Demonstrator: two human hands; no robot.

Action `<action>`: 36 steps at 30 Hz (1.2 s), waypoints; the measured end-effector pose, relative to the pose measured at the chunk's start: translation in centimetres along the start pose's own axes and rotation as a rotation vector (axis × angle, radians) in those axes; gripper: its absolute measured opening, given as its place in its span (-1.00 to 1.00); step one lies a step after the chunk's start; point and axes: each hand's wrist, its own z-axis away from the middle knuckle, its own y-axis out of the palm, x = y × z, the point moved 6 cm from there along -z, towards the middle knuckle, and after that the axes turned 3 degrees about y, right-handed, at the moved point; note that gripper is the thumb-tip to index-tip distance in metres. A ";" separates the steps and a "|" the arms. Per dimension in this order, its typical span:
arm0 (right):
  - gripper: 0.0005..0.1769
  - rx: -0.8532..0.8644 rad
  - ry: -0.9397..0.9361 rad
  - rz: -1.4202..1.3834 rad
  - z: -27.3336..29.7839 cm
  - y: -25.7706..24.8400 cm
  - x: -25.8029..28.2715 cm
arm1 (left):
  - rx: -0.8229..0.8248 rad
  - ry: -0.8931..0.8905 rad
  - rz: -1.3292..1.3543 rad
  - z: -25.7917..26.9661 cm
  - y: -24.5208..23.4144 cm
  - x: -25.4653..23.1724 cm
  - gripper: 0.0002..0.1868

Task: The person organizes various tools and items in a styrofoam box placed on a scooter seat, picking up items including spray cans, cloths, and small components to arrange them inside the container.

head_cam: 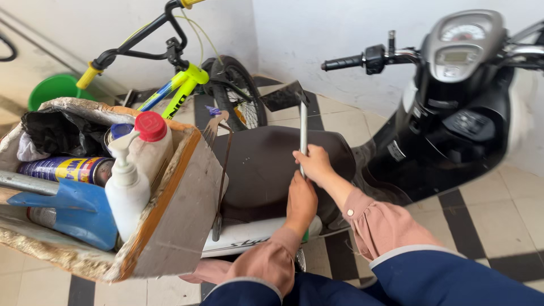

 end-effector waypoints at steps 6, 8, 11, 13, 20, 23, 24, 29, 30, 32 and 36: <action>-0.57 0.030 -0.052 0.203 -2.9 3.1 -5.9 | 0.241 -0.072 -0.138 0.7 3.2 4.5 -0.26; -0.52 0.028 -0.073 0.378 -2.8 3.1 -5.8 | 0.283 -0.081 -0.146 1.2 3.7 5.2 -0.18; -0.51 0.116 0.092 0.554 -1.1 2.4 -4.9 | 0.395 -0.107 -0.312 1.8 3.8 5.5 -0.03; -0.55 0.198 0.164 0.765 -0.5 2.1 -3.9 | 0.445 -0.181 -0.319 2.0 4.0 5.7 0.07; -0.52 0.213 0.137 0.883 0.6 1.4 -2.4 | 0.350 -0.085 -0.806 -0.4 3.5 4.7 -0.57; -0.37 0.216 0.154 0.926 0.8 1.5 -1.8 | 0.479 -0.147 -0.810 -1.5 3.0 4.8 -0.30; -0.33 0.221 0.150 0.933 1.0 1.5 -1.7 | 0.459 -0.149 -0.797 -1.7 2.6 4.6 -0.26; -0.28 0.186 0.131 0.909 1.7 1.0 -1.5 | 0.443 -0.159 -0.781 -1.5 1.8 3.6 -0.17; -0.28 0.189 0.130 0.923 1.9 0.9 -1.5 | 0.452 -0.163 -0.767 -1.3 1.8 3.5 -0.21; -0.28 0.185 0.130 0.936 2.3 0.6 -1.6 | 0.460 -0.160 -0.754 -1.1 1.5 3.4 -0.26; -0.30 0.003 -0.010 0.943 3.2 -0.2 -0.3 | 0.417 -0.163 -0.646 -1.0 0.1 3.4 -0.16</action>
